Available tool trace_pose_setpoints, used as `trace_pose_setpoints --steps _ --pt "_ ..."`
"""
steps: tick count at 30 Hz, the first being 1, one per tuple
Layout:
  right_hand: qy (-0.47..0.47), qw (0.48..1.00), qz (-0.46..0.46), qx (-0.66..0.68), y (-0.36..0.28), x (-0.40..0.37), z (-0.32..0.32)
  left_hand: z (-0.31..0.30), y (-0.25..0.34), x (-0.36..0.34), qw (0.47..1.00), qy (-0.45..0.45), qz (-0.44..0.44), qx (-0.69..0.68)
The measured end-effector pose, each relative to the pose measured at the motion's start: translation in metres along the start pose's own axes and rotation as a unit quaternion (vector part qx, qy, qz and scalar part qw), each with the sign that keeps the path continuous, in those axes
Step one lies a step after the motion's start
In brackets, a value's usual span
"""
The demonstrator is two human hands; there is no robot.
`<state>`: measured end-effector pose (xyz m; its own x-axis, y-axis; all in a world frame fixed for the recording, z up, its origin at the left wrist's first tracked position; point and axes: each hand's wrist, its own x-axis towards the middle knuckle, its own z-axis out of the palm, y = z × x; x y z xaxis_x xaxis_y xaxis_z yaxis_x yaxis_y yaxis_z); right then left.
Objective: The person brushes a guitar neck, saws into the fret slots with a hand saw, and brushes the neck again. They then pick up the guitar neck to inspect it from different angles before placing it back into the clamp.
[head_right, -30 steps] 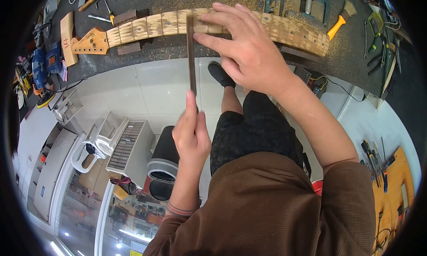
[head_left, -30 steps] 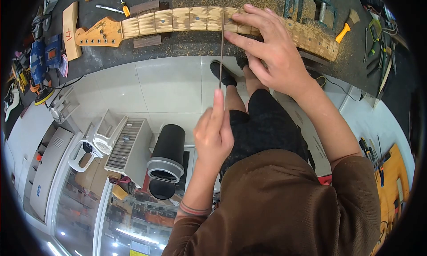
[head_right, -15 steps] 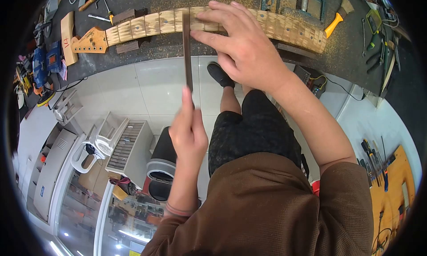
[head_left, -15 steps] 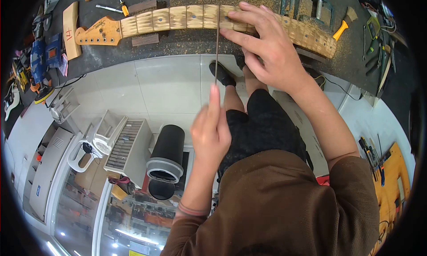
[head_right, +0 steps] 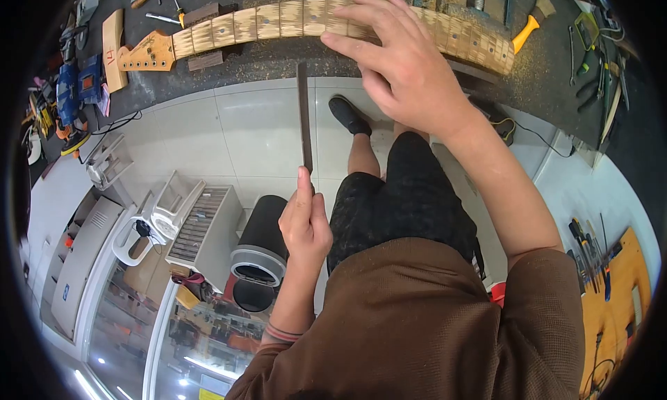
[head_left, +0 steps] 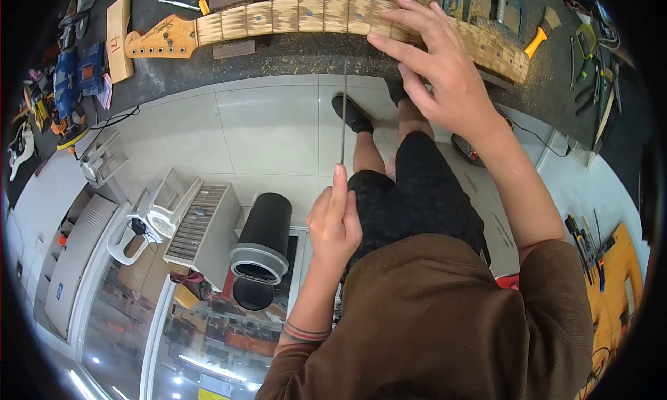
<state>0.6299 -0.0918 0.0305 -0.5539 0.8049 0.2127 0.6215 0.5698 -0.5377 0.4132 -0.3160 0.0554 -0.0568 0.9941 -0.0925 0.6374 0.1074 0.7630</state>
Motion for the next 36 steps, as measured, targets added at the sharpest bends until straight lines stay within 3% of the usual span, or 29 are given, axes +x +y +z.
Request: trace_pose_setpoints --steps 6,8,18,26,31,34,36 --pt "-0.001 1.000 -0.011 0.008 0.000 -0.001 -0.007 0.018 0.009 0.025 0.999 0.004 0.029 -0.012" --pt "-0.093 0.994 0.050 0.034 -0.007 0.002 -0.024 0.020 0.009 0.024 1.000 0.003 0.027 -0.013" --pt "-0.071 0.996 0.025 0.053 0.005 -0.004 -0.015 0.017 0.019 0.035 1.000 -0.007 0.001 -0.017" --pt "-0.030 0.998 0.012 0.061 0.008 -0.008 -0.010 0.046 0.039 0.164 0.996 0.051 0.065 -0.022" --pt "-0.010 0.999 0.001 0.047 0.009 -0.006 -0.001 0.028 0.018 0.051 1.000 0.005 0.008 -0.006" --pt "0.003 1.000 -0.012 0.020 0.009 -0.007 -0.001 0.021 0.026 0.043 1.000 -0.002 -0.003 -0.011" --pt "0.005 1.000 -0.011 0.020 0.008 -0.007 -0.001 0.029 0.038 0.096 1.000 0.008 0.000 -0.017"
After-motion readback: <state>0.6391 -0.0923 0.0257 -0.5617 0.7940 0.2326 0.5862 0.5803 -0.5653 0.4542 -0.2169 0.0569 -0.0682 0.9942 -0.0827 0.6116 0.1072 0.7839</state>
